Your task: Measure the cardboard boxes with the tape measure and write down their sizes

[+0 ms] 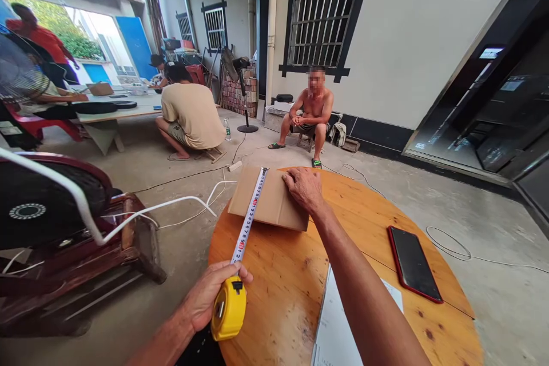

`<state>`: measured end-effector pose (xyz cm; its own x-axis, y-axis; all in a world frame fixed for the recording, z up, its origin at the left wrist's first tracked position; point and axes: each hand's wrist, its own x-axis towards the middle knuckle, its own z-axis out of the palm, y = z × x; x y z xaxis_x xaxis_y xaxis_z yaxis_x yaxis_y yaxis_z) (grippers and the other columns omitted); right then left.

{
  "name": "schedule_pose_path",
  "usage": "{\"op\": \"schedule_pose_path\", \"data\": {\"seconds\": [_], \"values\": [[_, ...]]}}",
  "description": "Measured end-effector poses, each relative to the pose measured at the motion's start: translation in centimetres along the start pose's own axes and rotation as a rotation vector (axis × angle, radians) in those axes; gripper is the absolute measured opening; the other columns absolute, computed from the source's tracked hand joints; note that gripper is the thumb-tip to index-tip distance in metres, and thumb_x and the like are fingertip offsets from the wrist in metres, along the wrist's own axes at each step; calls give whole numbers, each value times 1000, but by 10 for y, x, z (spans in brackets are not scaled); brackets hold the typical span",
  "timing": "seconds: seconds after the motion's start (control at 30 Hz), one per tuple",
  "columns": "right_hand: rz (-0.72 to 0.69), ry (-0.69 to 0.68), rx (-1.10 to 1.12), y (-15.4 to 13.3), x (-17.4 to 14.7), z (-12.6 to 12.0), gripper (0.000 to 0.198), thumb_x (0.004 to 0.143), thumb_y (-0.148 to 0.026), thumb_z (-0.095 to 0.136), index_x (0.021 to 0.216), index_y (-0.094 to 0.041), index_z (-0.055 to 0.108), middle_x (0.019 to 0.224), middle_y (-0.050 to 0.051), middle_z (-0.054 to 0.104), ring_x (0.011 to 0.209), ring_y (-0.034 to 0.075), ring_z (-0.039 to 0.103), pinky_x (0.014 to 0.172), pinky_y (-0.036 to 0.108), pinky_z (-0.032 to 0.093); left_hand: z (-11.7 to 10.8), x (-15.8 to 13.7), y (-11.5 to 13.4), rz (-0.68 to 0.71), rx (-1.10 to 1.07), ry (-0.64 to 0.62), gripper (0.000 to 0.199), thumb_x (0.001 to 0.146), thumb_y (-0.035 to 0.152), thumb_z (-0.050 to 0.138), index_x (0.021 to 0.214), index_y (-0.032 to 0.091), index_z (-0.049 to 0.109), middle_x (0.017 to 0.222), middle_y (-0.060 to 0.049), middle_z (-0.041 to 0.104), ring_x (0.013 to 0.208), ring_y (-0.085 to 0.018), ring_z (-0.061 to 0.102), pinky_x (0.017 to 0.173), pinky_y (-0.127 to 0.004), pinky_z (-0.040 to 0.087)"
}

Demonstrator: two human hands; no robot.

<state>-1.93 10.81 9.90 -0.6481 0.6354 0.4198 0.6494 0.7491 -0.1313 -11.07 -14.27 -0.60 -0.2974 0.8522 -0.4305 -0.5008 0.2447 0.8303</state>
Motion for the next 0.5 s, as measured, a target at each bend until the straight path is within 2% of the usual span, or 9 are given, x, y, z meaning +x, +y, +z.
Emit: {"op": "schedule_pose_path", "data": {"seconds": [0.5], "values": [[-7,-2,-12,-1,0,0,31,93,-36,38,99,-24,66,105,5,66,98,22,54,78,34,27,2,4,-3,13,-14,15,27,69,39,62,66,12,63,69,-7,68,54,-14,57,55,-26,42]]}}
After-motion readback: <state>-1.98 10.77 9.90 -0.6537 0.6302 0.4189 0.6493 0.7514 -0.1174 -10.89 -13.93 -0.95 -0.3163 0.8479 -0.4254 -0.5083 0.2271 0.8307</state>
